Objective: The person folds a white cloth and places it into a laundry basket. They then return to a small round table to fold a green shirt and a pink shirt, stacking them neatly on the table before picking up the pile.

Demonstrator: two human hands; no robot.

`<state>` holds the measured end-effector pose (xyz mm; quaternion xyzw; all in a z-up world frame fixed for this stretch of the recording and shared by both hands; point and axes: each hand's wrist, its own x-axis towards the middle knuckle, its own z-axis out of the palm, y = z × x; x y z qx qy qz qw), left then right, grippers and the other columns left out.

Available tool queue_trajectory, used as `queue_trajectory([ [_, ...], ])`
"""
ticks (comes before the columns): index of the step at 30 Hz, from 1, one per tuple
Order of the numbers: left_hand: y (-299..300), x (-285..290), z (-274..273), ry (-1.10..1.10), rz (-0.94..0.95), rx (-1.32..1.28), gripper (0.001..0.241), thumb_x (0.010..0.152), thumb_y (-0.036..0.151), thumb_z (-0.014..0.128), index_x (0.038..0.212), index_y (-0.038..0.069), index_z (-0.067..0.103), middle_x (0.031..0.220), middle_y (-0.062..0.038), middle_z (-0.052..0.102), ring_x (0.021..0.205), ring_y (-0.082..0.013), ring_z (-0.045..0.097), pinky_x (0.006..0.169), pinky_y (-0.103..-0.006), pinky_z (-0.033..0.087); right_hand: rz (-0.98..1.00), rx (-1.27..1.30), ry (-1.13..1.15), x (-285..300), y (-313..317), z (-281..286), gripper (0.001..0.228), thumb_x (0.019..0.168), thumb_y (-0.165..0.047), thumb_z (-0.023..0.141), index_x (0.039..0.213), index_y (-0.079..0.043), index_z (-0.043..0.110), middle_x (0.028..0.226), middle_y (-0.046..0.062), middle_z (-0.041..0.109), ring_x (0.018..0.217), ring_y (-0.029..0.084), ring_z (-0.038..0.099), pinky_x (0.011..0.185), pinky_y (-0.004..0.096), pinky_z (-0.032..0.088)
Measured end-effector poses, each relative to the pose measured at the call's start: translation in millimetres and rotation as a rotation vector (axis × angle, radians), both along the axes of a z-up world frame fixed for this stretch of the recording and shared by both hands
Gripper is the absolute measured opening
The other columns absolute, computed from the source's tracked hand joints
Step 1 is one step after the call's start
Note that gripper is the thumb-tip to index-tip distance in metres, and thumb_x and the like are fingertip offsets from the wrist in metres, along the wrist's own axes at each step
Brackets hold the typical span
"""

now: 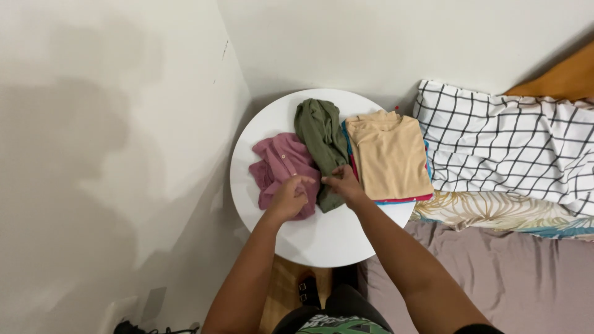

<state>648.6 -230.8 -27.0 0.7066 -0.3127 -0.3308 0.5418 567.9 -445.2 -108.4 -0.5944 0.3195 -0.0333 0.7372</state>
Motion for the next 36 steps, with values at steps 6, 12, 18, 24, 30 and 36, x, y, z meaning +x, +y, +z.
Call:
queue_trajectory([
  [6,-64.4,3.0,64.3,-0.628,0.119,0.028,0.069,0.072,-0.006,0.073,0.136,0.016,0.060,0.145,-0.016,0.048,0.130,-0.0390,0.049,0.107,-0.0498,0.044,0.250,-0.068,0.105,-30.2,12.6,145.0,0.025,0.088,-0.021,0.071,0.110,-0.010,0.068,0.076,0.003,0.065,0.061,0.017,0.053,0.052,0.033,0.042],
  [12,-133.0,33.4,12.3,-0.982,0.056,0.272,0.053,0.084,0.004,0.074,0.123,0.040,0.072,0.171,-0.010,0.024,0.153,-0.0447,0.023,0.120,-0.0604,0.027,0.685,-0.822,-0.414,-92.0,-54.8,216.9,0.016,0.095,-0.011,0.067,0.109,-0.002,0.070,0.094,0.005,0.065,0.088,0.018,0.066,0.080,0.030,0.052],
  [18,-159.3,34.3,-27.7,-0.867,-0.007,0.646,0.060,0.070,0.034,0.090,0.126,0.033,0.067,0.165,-0.009,0.022,0.152,-0.0428,0.012,0.118,-0.0677,0.013,0.167,-0.463,-0.808,-164.4,-156.5,251.9,0.010,0.104,-0.006,0.062,0.112,-0.004,0.069,0.119,0.009,0.066,0.114,0.020,0.064,0.102,0.038,0.054],
  [24,-157.6,32.9,29.7,-0.677,0.113,0.737,0.055,0.073,0.040,0.088,0.124,0.029,0.071,0.148,-0.005,0.047,0.142,-0.0338,0.036,0.112,-0.0655,0.031,-0.157,-0.177,-1.139,-230.2,-212.1,302.7,0.023,0.107,-0.012,0.063,0.129,-0.005,0.069,0.123,0.009,0.073,0.116,0.022,0.070,0.111,0.039,0.056],
  [30,-158.3,91.3,41.9,-0.406,0.071,0.308,0.047,0.074,0.018,0.081,0.118,0.005,0.071,0.115,-0.012,0.071,0.106,-0.0265,0.069,0.094,-0.0396,0.055,-0.389,-0.108,-1.139,-239.0,-237.9,294.4,0.033,0.103,-0.019,0.055,0.130,-0.001,0.063,0.124,0.013,0.071,0.115,0.025,0.065,0.108,0.039,0.052],
  [36,-136.1,92.9,135.3,0.557,0.060,-0.496,0.041,0.094,0.020,0.069,0.130,0.002,0.066,0.127,-0.015,0.067,0.113,-0.0277,0.066,0.098,-0.0438,0.055,-0.197,-0.720,-0.431,-184.0,-307.4,133.2,0.066,0.099,-0.005,0.062,0.160,-0.001,0.039,0.150,0.016,0.056,0.136,0.021,0.056,0.113,0.034,0.044],
])
